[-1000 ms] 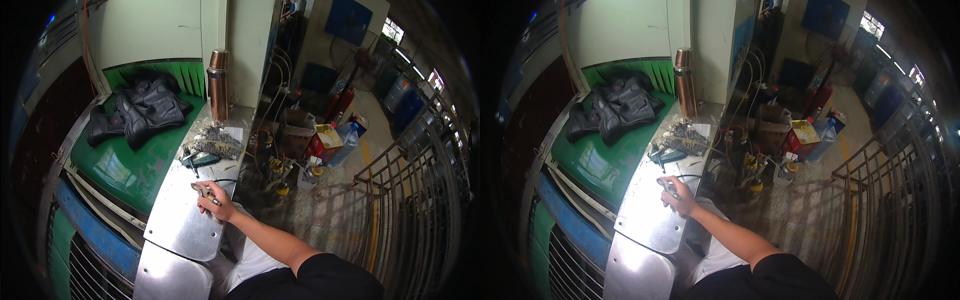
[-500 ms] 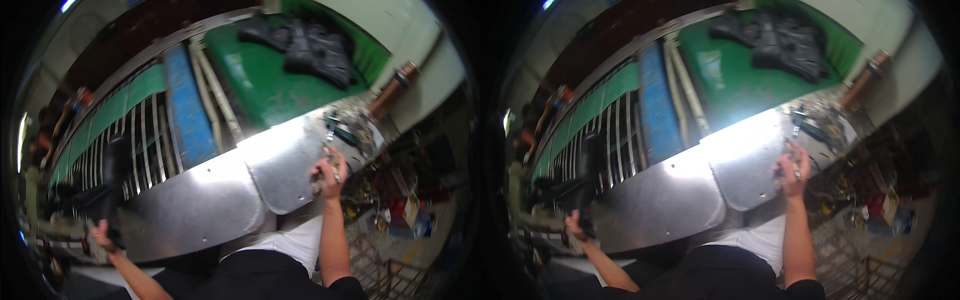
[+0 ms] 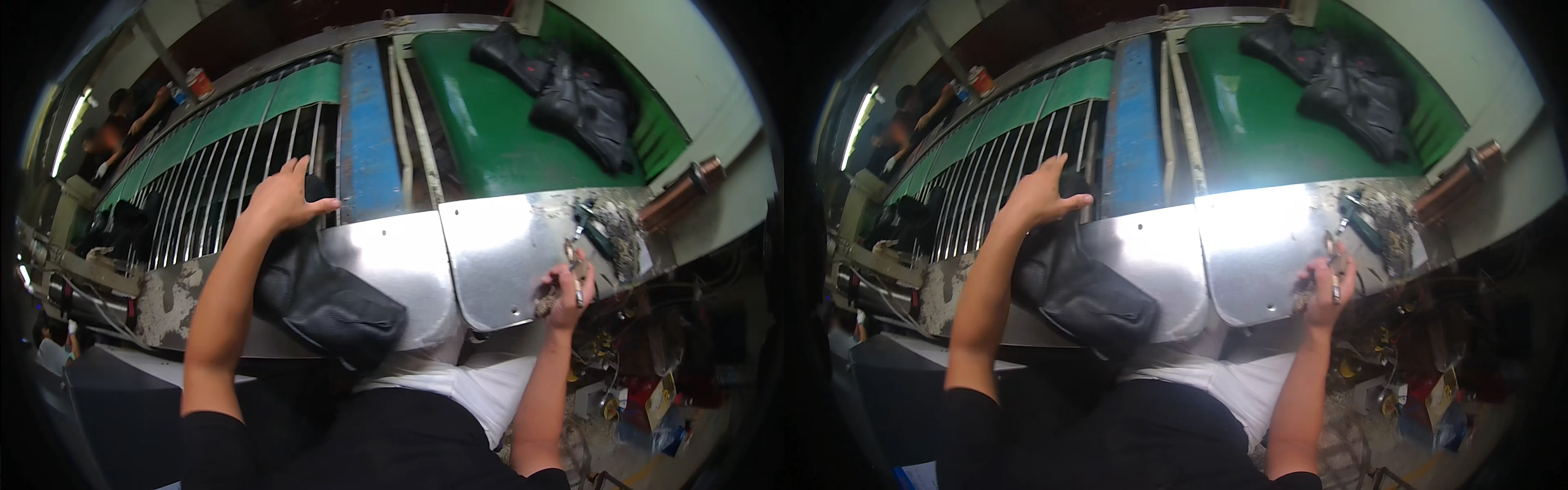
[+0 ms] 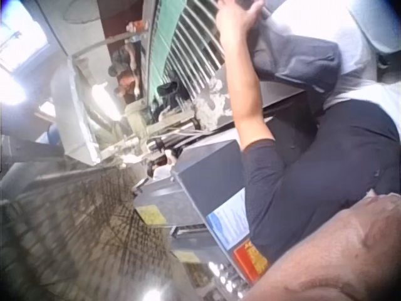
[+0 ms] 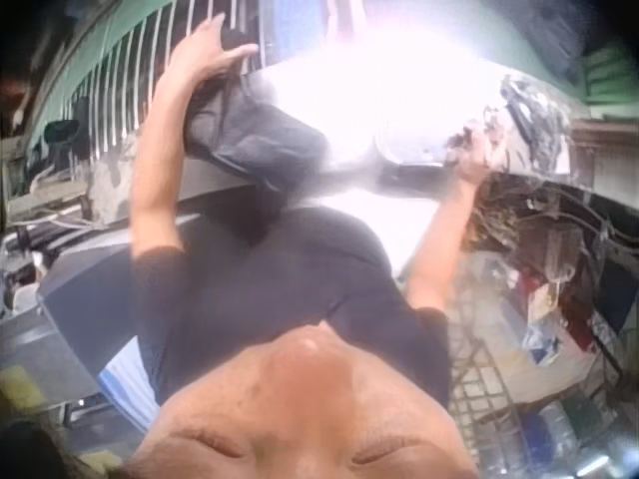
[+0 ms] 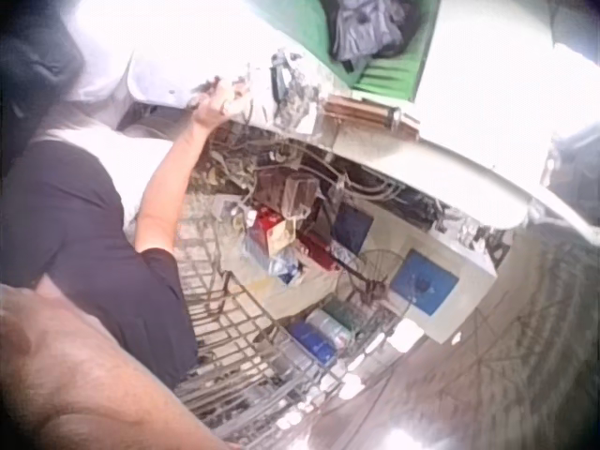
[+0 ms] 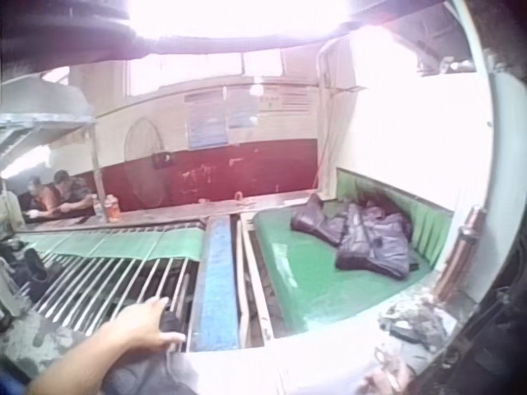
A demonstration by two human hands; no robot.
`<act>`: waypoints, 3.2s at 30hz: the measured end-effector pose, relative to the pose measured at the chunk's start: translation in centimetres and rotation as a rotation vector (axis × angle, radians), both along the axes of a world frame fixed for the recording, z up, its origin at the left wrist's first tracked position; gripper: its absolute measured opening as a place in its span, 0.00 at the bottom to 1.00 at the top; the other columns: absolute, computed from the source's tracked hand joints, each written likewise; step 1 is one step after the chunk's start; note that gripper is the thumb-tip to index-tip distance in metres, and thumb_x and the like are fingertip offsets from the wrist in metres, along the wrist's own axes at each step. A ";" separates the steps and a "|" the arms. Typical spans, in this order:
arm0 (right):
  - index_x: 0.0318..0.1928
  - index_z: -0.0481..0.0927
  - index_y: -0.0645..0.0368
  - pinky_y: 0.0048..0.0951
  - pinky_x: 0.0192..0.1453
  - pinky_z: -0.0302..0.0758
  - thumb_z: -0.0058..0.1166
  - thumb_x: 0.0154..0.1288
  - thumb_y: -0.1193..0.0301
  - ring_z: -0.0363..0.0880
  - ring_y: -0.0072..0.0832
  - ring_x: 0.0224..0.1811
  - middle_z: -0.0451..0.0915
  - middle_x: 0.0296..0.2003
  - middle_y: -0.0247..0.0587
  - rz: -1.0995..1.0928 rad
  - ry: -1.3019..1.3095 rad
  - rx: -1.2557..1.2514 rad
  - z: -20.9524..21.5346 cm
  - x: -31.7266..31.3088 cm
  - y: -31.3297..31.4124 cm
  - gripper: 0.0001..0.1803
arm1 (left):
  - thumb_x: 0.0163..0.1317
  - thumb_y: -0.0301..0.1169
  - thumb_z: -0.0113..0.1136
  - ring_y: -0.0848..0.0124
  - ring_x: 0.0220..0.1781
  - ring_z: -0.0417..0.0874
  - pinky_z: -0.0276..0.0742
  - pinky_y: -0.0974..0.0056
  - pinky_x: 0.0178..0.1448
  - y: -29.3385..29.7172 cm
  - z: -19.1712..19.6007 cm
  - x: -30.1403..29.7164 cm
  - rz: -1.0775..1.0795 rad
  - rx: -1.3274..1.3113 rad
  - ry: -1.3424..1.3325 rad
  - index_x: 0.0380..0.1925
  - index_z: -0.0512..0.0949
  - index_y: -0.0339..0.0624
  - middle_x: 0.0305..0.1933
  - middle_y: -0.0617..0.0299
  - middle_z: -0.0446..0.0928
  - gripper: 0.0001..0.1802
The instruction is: The person picks up a black boot from a conveyor belt, uses an air nozzle to blow air over various parts of the boot's exterior, and then places the boot back onto a different section of the conveyor system.
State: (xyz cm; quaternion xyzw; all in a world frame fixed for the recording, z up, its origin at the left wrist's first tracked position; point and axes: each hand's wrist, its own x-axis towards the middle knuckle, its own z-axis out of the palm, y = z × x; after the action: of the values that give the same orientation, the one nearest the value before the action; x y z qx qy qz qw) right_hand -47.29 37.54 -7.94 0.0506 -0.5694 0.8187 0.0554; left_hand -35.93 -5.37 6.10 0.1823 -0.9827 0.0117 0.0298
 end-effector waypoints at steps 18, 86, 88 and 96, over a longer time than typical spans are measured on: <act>0.62 0.63 0.70 0.26 0.35 0.75 0.54 0.64 0.70 0.76 0.24 0.27 0.76 0.30 0.38 0.041 0.076 -0.009 -1.2 -0.4 1.1 0.29 | 0.38 0.34 0.73 0.60 0.57 0.80 0.74 0.57 0.64 7.9 4.5 8.6 -0.220 0.686 0.739 0.67 0.60 0.35 0.57 0.51 0.75 0.52; 0.58 0.73 0.65 0.16 0.31 0.69 0.52 0.60 0.78 0.72 0.11 0.25 0.77 0.26 0.29 0.556 0.023 -0.066 1.1 9.0 -14.4 0.24 | 0.59 0.52 0.53 0.59 0.44 0.86 0.84 0.57 0.50 -4.5 -2.8 -9.6 -0.269 1.763 0.583 0.53 0.74 0.29 0.45 0.47 0.82 0.35; 0.59 0.72 0.64 0.16 0.32 0.69 0.52 0.61 0.77 0.73 0.12 0.26 0.77 0.27 0.29 0.580 -0.054 -0.078 1.6 9.0 -14.1 0.24 | 0.59 0.53 0.53 0.58 0.44 0.86 0.85 0.56 0.50 -4.8 -3.5 -8.9 -0.260 1.854 0.579 0.53 0.75 0.28 0.46 0.46 0.82 0.35; 0.61 0.68 0.69 0.21 0.27 0.69 0.48 0.64 0.78 0.71 0.16 0.22 0.74 0.24 0.32 0.613 -0.242 -0.287 1.9 9.1 -14.8 0.24 | 0.47 0.66 0.68 0.62 0.45 0.86 0.88 0.54 0.49 -5.7 -6.1 -4.4 0.047 1.796 0.720 0.51 0.77 0.35 0.49 0.53 0.81 0.46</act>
State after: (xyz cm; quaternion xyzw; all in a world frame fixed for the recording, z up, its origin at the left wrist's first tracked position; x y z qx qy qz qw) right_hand -38.16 22.74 -6.07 0.1136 -0.4092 0.8690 -0.2540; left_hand -40.33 -11.05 0.03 0.1493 -0.5535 -0.7997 0.1783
